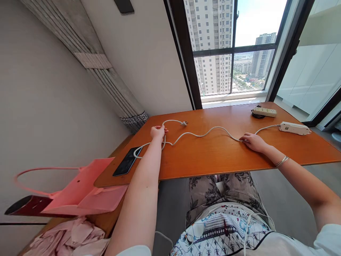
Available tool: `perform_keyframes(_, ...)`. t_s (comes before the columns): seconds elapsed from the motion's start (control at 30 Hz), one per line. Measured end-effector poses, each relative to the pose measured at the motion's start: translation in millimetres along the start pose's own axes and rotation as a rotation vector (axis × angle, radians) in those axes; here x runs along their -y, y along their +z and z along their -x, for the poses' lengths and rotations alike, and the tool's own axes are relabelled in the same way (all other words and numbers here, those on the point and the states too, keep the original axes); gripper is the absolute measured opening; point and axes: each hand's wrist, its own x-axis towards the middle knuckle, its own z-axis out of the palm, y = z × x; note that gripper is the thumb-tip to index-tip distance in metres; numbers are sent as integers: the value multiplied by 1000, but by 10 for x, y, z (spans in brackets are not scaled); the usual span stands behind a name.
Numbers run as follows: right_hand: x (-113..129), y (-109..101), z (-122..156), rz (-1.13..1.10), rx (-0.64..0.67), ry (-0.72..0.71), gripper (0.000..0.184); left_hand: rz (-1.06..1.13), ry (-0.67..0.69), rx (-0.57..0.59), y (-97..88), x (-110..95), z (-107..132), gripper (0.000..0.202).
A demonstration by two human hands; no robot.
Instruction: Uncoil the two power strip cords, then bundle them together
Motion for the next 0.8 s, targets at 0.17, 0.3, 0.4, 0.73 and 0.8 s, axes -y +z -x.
perform_keyframes(0.17,-11,0,12,-12,-14,-9,32,-30,93,-32,-64,65,53,38)
perform_keyframes(0.3,-17,-4,19,-9,-10,-17,33,-147,300,139,-63,22,152,28)
perform_keyframes(0.4,-21,-6,20,-2,-9,-18,34,-227,434,384,22,-10,299,26)
perform_keyframes(0.73,-51,3,37,-3,-5,-11,33,-546,623,753,12,39,446,45)
perform_keyframes(0.8,-75,5,39,-11,-5,3,33,-569,583,720,-91,68,338,49)
